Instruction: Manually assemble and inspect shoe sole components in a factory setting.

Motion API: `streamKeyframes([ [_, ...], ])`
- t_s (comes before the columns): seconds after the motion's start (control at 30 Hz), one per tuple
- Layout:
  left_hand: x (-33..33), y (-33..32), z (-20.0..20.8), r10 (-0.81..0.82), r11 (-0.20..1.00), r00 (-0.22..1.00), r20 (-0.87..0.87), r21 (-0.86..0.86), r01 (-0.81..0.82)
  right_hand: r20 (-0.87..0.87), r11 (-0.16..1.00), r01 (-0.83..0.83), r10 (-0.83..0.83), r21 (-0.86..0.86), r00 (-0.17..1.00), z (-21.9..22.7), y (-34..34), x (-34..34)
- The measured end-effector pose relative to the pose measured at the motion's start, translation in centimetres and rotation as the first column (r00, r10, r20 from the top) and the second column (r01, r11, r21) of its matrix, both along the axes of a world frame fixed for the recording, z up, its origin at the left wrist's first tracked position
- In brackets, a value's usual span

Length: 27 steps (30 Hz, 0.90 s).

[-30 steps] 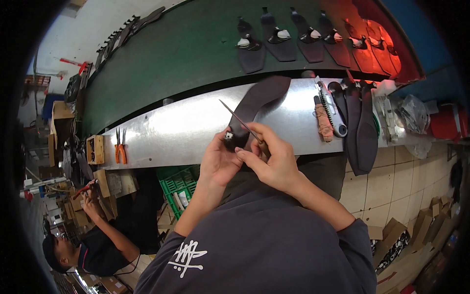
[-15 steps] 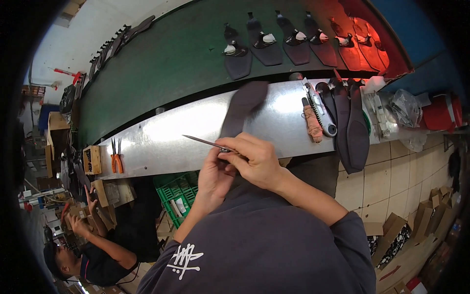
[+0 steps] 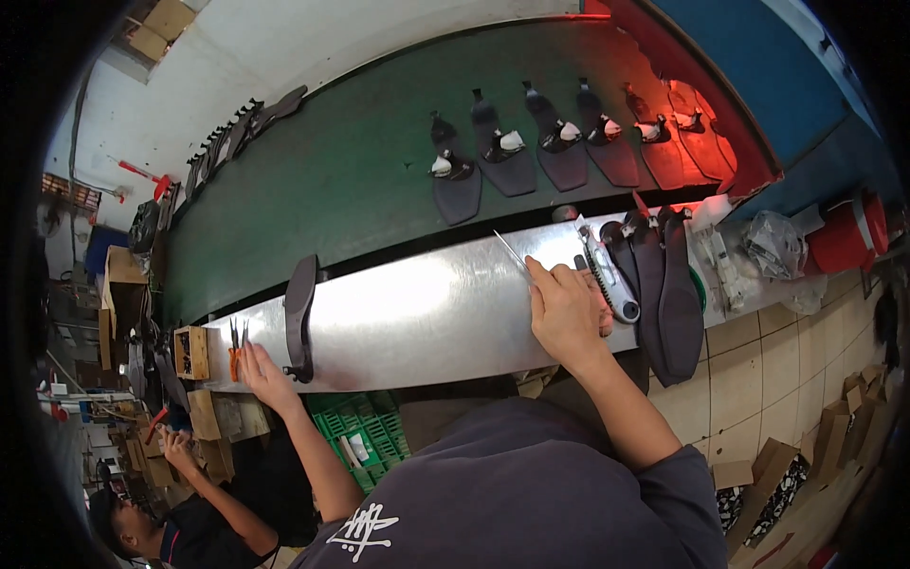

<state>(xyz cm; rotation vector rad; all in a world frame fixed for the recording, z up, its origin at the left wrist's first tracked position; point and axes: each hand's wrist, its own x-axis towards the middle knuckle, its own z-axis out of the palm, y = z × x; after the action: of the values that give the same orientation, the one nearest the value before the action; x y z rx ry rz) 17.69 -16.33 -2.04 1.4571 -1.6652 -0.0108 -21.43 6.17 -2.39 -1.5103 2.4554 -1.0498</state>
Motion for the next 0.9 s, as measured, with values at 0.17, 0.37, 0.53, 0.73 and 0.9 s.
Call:
streamKeyframes([
  [0.17,-17.2,-0.7,0.5,-0.411,0.809,0.785,-0.465,0.212,0.549,-0.031,0.999,-0.001,0.002,0.037,1.000,-0.4,-0.1,-1.3],
  [0.37,-34.7,-4.0,-2.3,-0.467,0.865,0.884,-0.017,0.202,0.460,-0.067,0.996,0.000,0.005,0.084,0.998,-0.2,-0.2,-0.8],
  [0.53,-37.7,-8.0,-6.4,-0.402,0.870,0.903,-0.153,0.244,0.429,-0.062,0.998,-0.050,0.052,0.043,0.997,-0.2,-0.1,-0.8],
  [0.73,-36.7,-4.4,-6.2,-0.496,0.787,0.866,-0.065,0.387,0.481,-0.109,0.996,-0.038,0.029,-0.079,0.994,2.3,0.2,-0.6],
  [0.9,-35.3,-4.2,-4.3,-0.545,0.798,0.766,-0.340,0.070,0.599,-0.125,0.961,-0.072,0.039,-0.268,0.991,4.4,0.5,0.2],
])
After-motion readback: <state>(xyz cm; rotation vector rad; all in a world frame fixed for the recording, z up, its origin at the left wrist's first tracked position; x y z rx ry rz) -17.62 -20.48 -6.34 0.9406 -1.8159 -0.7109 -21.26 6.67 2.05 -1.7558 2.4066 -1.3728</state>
